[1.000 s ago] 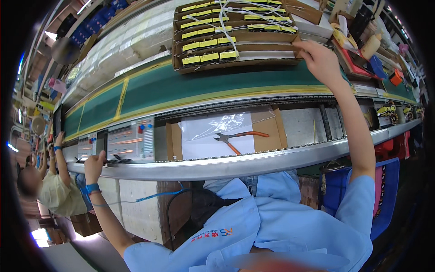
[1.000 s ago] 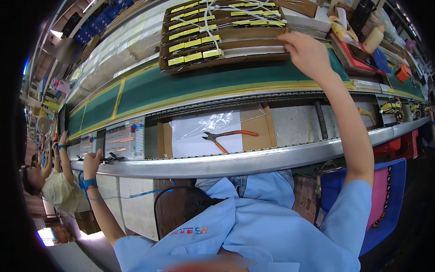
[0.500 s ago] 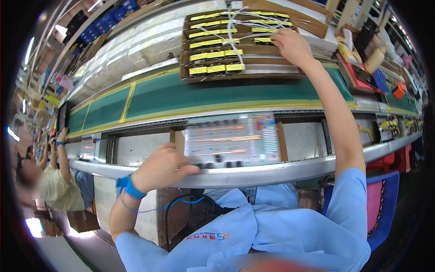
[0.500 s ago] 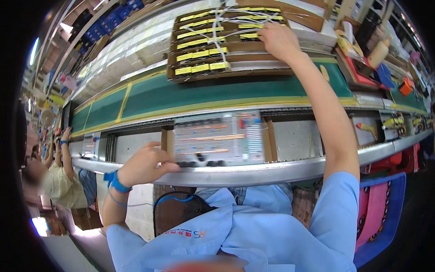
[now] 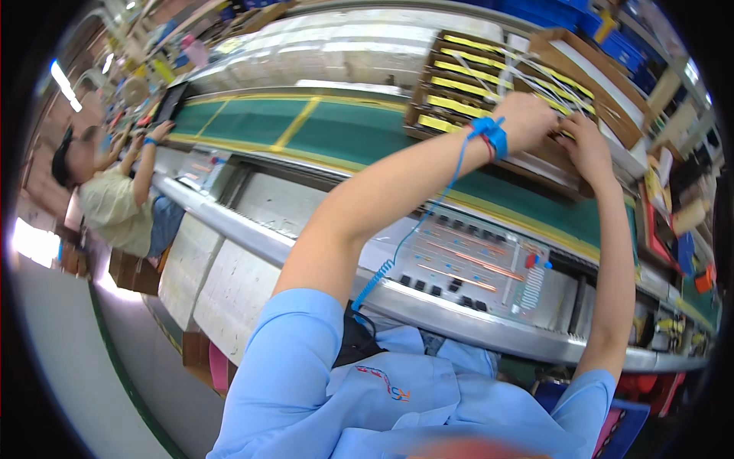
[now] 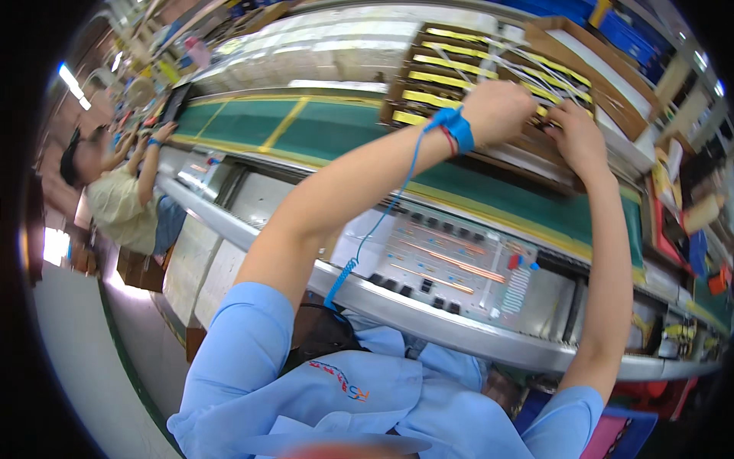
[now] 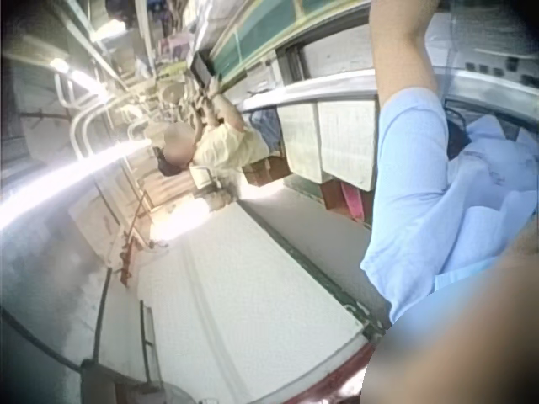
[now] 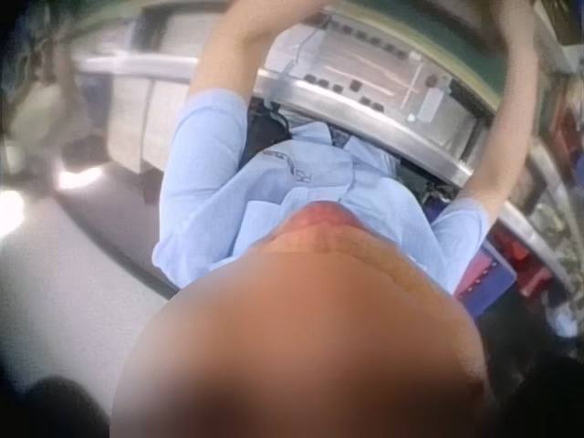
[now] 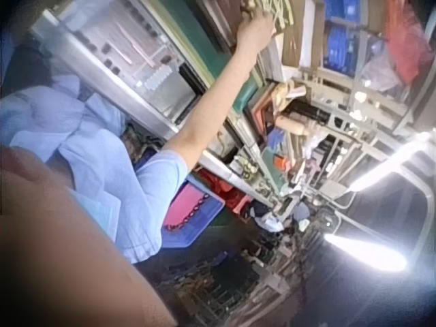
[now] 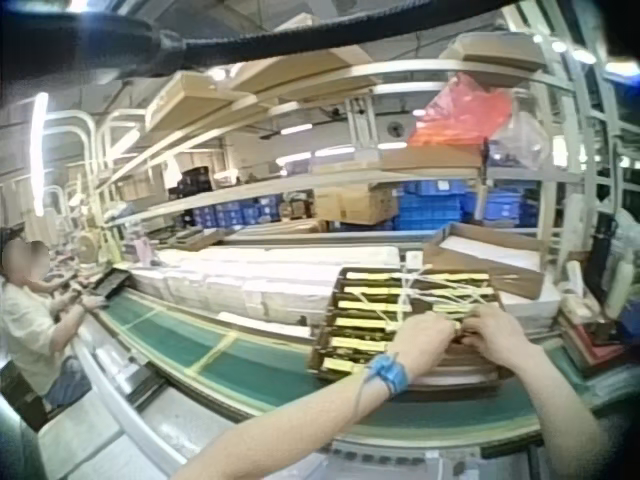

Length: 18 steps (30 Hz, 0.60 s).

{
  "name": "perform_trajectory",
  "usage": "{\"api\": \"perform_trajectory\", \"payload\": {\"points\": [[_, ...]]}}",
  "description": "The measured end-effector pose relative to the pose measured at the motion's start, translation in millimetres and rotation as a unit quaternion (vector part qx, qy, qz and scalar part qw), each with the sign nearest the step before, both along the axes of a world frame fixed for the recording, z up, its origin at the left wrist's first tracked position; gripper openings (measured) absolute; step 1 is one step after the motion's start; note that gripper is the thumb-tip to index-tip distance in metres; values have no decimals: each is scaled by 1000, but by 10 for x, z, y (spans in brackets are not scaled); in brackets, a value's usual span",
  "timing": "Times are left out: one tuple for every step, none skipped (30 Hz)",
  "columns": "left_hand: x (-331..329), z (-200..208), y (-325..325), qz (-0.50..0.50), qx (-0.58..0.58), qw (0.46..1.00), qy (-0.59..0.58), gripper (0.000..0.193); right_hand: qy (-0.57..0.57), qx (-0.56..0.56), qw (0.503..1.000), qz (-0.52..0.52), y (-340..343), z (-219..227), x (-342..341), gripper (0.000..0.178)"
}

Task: Assemble electronic components, including transformers and coils, onto a mounting plate or circuit board.

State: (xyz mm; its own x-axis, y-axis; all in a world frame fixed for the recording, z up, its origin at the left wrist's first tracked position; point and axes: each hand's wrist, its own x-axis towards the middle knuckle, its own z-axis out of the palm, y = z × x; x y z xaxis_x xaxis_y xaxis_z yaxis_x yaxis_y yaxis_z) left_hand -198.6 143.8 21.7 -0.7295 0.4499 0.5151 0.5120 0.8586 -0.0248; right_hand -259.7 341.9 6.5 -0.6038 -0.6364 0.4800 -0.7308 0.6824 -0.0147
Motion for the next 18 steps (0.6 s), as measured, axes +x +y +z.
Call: {"api": "perform_trajectory", "payload": {"points": [[-107, -27, 39, 6, -23, 1000, 6, 13, 8, 18, 1000, 8, 15, 0, -18, 20], [-185, -41, 77, 16, -26, 999, -24, 13, -2, 21, 1000, -9, -3, -7, -3, 24], [-303, -119, 42, -5, -6, 1000, -2, 13, -11, 22, 999, -22, -97, -4, 28, 28], [-304, -101, 54, -13, -10, 1000, 5, 15, -12, 27, 999, -38, -111, -9, 48, 30], [-345, -119, 74, 3, -7, 1000, 29, 15, -11, 34, 998, -52, -118, -4, 72, 33], [-390, -150, 71, -12, -2, 999, 52, 12, -8, 21, 998, -56, -111, -56, 83, 32], [-456, -185, 64, -6, -3, 998, 68, 10, -3, 7, 998, -54, -117, -101, 102, 30], [-477, -192, 93, 13, -4, 998, 66, 10, 8, 3, 998, -57, -113, -120, 127, 28], [-501, -201, 132, 32, -10, 997, 65, 13, 18, 0, 998, -57, -79, -151, 138, 26], [-501, -184, 187, 37, -17, 997, 66, 14, 38, -14, 998, -38, -46, -207, 119, 26], [-507, -168, 243, 44, -23, 997, 66, 16, 30, -12, 998, -45, -5, -234, 75, 26], [-528, -148, 299, 40, -45, 995, 82, 14, 17, -29, 998, -48, 33, -254, 17, 28], [-392, -8, 421, 66, -104, 992, 8, 18, 0, -45, 998, -52, 67, -287, -3, 32], [-448, -72, 352, 77, -105, 991, 33, 20, -9, -48, 997, -60, -2, -246, 69, 31], [-509, -124, 251, 89, -107, 989, 58, 22, -72, -38, 991, -103, -86, -159, 85, 32], [-434, -105, 280, 77, -105, 987, 92, 12, 2, -35, 994, -107, -116, -166, 55, 25], [-228, 67, 378, 82, -88, 993, 18, 12, -4, -45, 997, -69, -96, -107, 138, 33], [-368, 39, 311, 82, -126, 987, 50, 14, 10, -53, 996, -78, -102, 16, 205, 31]]}}
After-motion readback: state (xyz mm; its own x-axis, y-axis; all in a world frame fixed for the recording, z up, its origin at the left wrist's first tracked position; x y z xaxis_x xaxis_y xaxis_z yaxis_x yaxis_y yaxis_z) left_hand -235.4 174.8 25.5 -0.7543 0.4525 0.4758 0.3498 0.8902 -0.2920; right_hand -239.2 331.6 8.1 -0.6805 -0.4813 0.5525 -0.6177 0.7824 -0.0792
